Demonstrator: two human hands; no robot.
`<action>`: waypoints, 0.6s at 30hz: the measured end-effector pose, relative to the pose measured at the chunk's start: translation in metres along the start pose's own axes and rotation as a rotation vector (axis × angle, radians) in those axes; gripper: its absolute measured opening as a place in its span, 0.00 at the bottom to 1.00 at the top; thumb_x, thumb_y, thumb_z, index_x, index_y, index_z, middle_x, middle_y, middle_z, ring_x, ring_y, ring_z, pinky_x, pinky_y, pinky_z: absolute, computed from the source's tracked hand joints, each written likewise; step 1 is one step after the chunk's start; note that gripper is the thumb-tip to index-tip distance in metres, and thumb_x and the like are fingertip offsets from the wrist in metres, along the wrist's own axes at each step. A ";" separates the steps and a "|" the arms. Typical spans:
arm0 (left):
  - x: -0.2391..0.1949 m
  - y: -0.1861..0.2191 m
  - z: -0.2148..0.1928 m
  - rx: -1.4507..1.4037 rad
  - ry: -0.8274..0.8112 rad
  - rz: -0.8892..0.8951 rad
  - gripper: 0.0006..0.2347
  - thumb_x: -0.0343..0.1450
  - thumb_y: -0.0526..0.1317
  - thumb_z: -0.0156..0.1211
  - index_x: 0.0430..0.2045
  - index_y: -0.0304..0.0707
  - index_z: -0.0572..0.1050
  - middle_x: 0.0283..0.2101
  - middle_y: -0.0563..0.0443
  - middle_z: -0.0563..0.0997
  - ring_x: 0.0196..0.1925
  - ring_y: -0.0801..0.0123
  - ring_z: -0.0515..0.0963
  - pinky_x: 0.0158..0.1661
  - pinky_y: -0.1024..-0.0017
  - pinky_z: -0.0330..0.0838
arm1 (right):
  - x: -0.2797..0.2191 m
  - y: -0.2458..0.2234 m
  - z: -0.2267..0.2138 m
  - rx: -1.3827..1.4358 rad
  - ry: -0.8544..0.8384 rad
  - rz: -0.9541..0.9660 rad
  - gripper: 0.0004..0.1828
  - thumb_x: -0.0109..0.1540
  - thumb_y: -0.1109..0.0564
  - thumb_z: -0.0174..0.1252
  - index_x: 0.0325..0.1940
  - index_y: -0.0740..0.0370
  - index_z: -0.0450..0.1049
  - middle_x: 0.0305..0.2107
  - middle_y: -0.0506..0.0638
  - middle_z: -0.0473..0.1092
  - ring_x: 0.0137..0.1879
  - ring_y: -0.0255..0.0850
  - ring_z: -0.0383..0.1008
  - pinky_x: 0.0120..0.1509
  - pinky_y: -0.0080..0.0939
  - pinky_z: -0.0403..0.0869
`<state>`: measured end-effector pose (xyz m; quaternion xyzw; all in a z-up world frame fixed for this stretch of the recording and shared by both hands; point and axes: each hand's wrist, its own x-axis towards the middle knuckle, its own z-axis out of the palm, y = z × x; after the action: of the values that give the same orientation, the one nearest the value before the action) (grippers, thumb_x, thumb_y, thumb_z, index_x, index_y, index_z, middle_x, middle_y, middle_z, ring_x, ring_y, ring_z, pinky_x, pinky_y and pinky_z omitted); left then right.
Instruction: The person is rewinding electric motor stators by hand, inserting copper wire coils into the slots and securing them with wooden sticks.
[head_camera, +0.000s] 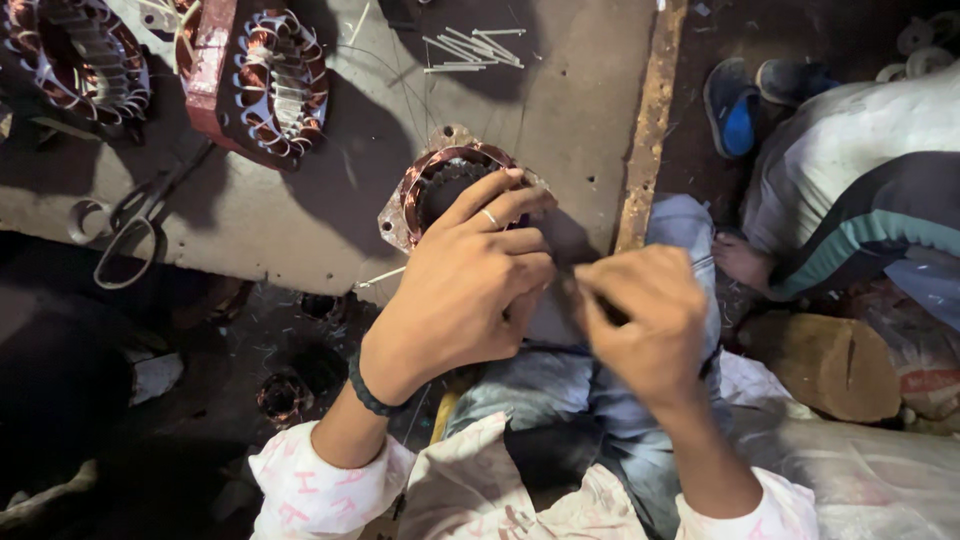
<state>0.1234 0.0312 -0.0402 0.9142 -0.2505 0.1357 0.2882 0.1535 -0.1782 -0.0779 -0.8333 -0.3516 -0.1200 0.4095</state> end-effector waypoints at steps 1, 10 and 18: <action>0.001 0.000 -0.001 0.014 0.005 -0.007 0.06 0.53 0.34 0.62 0.20 0.36 0.77 0.34 0.48 0.80 0.61 0.50 0.74 0.71 0.52 0.56 | 0.003 0.000 -0.001 0.017 -0.054 -0.104 0.11 0.47 0.67 0.69 0.32 0.65 0.78 0.30 0.52 0.74 0.39 0.48 0.75 0.48 0.46 0.71; 0.003 -0.001 -0.003 -0.011 -0.014 0.020 0.06 0.52 0.33 0.61 0.19 0.36 0.76 0.32 0.49 0.79 0.60 0.51 0.74 0.71 0.52 0.56 | 0.011 0.005 -0.001 0.086 -0.024 -0.005 0.09 0.50 0.66 0.70 0.30 0.63 0.77 0.28 0.50 0.75 0.37 0.45 0.76 0.48 0.43 0.71; 0.000 0.000 0.000 -0.003 -0.010 0.001 0.05 0.53 0.33 0.62 0.18 0.36 0.76 0.32 0.48 0.79 0.61 0.51 0.74 0.71 0.53 0.57 | 0.005 0.008 -0.006 0.064 -0.057 0.010 0.08 0.50 0.67 0.68 0.32 0.63 0.78 0.31 0.51 0.76 0.41 0.47 0.76 0.51 0.43 0.72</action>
<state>0.1236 0.0310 -0.0395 0.9144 -0.2524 0.1310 0.2881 0.1627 -0.1836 -0.0767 -0.8245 -0.3625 -0.0830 0.4264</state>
